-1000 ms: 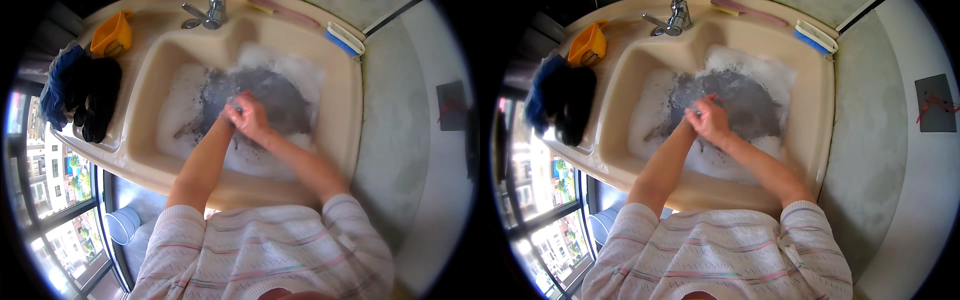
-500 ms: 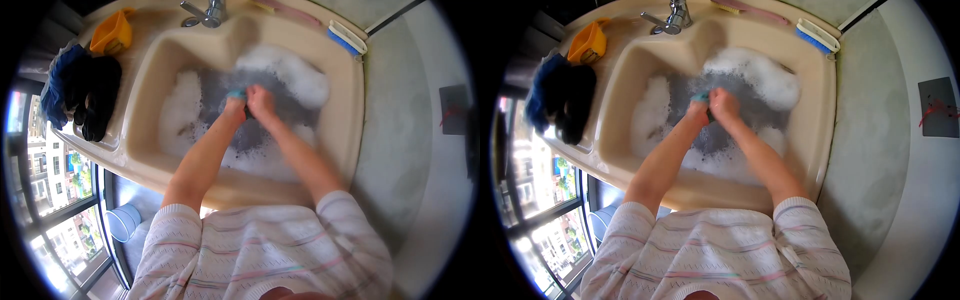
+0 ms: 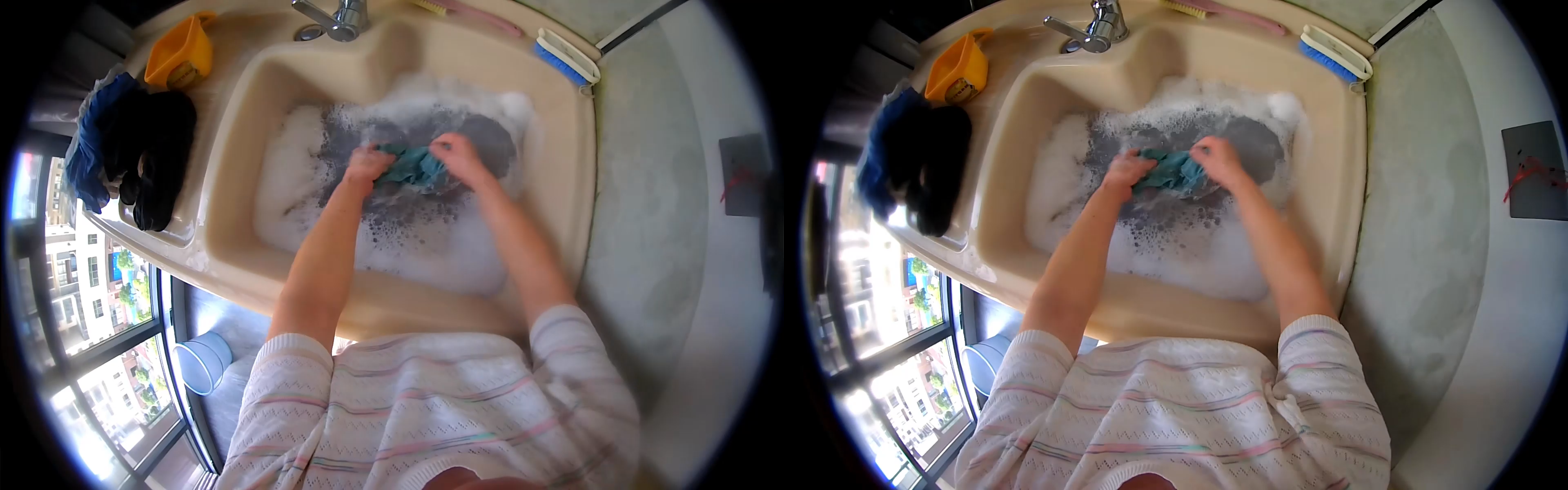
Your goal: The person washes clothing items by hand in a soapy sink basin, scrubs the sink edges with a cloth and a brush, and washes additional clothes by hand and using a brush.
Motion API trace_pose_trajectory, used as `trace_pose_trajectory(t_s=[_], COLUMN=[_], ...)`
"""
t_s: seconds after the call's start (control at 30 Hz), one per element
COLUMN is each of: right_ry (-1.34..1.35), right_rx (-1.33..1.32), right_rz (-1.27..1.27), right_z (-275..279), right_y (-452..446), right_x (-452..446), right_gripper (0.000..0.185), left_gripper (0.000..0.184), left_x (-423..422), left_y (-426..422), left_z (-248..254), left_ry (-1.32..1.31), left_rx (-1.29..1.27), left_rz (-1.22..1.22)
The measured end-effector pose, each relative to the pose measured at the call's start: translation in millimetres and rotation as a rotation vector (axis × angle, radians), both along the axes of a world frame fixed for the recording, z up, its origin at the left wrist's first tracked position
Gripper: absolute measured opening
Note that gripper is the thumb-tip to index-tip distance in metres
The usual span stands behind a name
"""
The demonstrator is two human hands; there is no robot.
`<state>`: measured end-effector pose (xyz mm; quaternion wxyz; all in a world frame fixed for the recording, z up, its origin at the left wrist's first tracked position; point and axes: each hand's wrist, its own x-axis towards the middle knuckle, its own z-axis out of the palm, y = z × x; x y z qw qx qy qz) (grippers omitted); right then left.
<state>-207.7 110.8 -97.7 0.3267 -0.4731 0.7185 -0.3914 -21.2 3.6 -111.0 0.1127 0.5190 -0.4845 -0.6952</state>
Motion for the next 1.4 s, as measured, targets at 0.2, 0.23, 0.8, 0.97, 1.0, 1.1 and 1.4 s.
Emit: trace_pose_trajectory(t_s=[0.2, 0.23, 0.8, 0.97, 1.0, 1.1, 1.4], right_ry=[-0.340, -0.324, 0.354, 0.416, 0.467, 0.396, 0.443], right_rx=[0.055, 0.058, -0.133, 0.044, -0.015, 0.206, 0.408], right_rz=[-0.293, -0.231, -0.169, -0.155, -0.030, -0.278, -0.138], right_z=[-6, 3, 58, 3, -24, -14, 0], right_y=[-4, -10, -29, -41, -41, -22, -1], right_x=[2, 29, 108, 42, 12, -32, 1], right_gripper=[0.024, 0.024, 0.028, 0.041, 0.043, 0.044, 0.036], left_gripper=[0.051, 0.050, 0.023, 0.043, 0.031, 0.035, 0.021], left_x=[-2, -8, -22, -46, -57, -28, -1], left_y=[6, 13, 21, 38, 39, 19, 5], left_z=[29, 50, 14, 52, 54, 67, 18], left_ry=[0.201, 0.195, 0.551, 0.423, 0.270, 0.109, -0.145], left_rx=[0.344, 0.401, 0.558, 0.445, 0.424, 0.052, -0.046], left_rz=[0.289, 0.257, 0.485, 0.339, 0.277, 0.199, -0.026])
